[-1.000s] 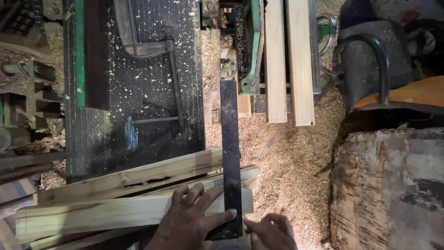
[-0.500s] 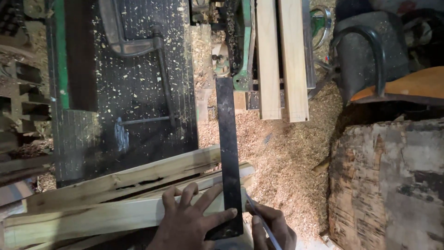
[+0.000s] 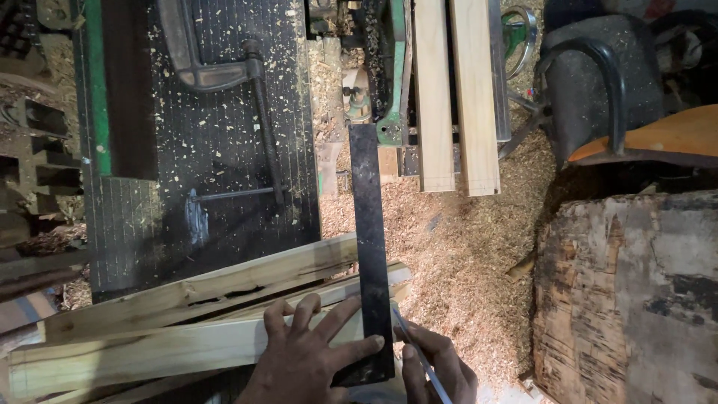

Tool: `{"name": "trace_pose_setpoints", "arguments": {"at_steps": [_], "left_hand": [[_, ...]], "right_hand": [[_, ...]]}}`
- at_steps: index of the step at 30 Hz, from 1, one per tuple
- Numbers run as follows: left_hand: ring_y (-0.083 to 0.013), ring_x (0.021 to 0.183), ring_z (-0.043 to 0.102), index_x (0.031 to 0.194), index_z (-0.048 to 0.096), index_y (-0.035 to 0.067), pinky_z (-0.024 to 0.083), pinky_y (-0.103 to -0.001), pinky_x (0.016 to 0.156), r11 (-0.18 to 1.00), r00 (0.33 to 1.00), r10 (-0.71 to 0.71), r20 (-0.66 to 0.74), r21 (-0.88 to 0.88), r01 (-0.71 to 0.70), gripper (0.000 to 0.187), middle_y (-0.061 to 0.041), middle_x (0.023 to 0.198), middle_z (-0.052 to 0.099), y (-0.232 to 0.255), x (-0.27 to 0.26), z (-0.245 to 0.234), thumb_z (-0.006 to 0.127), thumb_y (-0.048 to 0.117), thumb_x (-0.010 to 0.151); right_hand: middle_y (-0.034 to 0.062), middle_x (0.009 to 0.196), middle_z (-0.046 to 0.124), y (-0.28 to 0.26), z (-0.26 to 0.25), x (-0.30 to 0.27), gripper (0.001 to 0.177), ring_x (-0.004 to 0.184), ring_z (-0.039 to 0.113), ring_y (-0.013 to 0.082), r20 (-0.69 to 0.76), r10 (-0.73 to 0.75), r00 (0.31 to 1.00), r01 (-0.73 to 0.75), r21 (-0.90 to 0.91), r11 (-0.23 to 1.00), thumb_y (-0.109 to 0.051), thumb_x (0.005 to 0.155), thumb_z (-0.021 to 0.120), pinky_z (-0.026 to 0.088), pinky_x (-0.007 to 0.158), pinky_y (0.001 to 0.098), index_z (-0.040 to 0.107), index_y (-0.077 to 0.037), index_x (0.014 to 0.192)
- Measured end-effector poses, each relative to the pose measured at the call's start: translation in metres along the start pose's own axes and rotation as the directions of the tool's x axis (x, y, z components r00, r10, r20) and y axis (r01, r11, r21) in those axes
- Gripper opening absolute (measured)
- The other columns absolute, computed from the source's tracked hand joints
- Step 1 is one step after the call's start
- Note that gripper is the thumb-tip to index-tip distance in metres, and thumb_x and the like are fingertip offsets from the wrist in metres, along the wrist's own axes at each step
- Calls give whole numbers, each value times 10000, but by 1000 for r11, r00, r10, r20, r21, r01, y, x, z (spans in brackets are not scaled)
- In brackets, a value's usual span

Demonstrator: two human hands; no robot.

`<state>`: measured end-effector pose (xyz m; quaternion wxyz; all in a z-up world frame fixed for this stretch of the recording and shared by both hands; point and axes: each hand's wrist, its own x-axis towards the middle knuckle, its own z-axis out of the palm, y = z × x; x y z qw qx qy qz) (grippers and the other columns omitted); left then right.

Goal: Measuring and marking wooden slats with a pencil and square tool.

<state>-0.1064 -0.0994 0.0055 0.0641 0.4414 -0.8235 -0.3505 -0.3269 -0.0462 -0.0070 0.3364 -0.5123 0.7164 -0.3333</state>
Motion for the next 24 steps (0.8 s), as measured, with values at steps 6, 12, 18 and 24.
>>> {"name": "trace_pose_setpoints", "arguments": {"at_steps": [6,12,18,24], "left_hand": [[-460,1327,349,1313,685,437,236,-757,925,999,997,35,-71,6,-34,888,-71,1583,404,0,0,1,986,435,478],[-419,1311,357,1309,692,438,242,-725,925,1000,998,18,-56,5,-17,888,-44,1563,402,3,0,-3,988,391,474],[-409,1328,336,1314,705,420,212,-712,968,1000,999,-1,-36,30,2,852,-28,1623,366,9,1,-14,948,393,497],[-433,1392,274,1343,697,377,145,-629,1064,1000,999,-15,38,-23,16,794,-122,1612,301,7,-5,-19,900,454,579]], "right_hand": [[146,997,837,-13,-4,8,221,979,835,231,41,-49,998,50,-3,999,-115,910,652,647,888,368,716,-13,1094],[133,993,830,-12,-13,10,202,966,806,249,89,-145,985,152,-75,986,-96,896,676,636,874,372,727,-47,1085],[110,877,807,31,-15,-21,144,840,815,211,52,-42,998,52,-190,980,-86,822,717,647,779,345,793,-107,942],[105,872,823,-21,-17,-7,160,815,804,177,-29,-73,997,73,-15,997,-54,892,636,644,754,317,764,-50,989]]}}
